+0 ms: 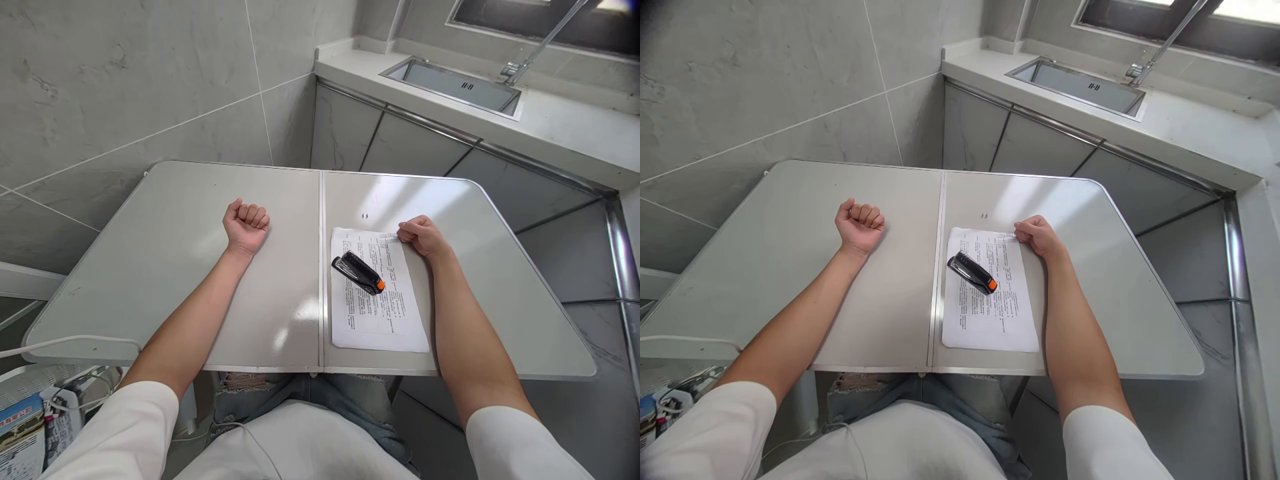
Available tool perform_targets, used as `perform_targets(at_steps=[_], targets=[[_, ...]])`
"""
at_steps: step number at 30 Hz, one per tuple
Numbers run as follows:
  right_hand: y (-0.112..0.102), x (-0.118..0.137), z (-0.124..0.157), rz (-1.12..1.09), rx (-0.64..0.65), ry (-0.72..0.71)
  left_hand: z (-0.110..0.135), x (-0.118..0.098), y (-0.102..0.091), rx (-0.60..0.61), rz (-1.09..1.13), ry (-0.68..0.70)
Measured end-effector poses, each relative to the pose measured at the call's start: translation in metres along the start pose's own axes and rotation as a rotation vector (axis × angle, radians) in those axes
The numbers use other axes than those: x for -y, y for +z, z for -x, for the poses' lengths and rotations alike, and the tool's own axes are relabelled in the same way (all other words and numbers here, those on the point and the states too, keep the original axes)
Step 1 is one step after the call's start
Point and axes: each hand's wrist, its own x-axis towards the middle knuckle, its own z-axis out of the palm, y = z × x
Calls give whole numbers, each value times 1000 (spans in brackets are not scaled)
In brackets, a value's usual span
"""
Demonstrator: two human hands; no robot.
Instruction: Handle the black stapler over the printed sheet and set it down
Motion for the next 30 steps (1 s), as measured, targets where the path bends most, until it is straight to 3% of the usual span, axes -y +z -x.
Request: perform_targets(at_steps=[11,14,16,19,21,26,30], targets=[[14,15,2,95,-27,35,-2,-1,-2,-33,-53,38],[35,38,11,283,68,38,-4,-1,-3,-63,-68,67],[55,56,21,531,155,28,-4,-1,-3,-88,-94,68],[91,76,37,828,140,-126,-5,-1,-4,-88,-102,66],[113,80,44,884,213,-113,-5,-1,-5,-63,-78,70],[147,66,48,941,333,126,-6,-1,-6,7,-17,45],[160,61,45,915,361,116,-6,0,-6,5,-5,16]])
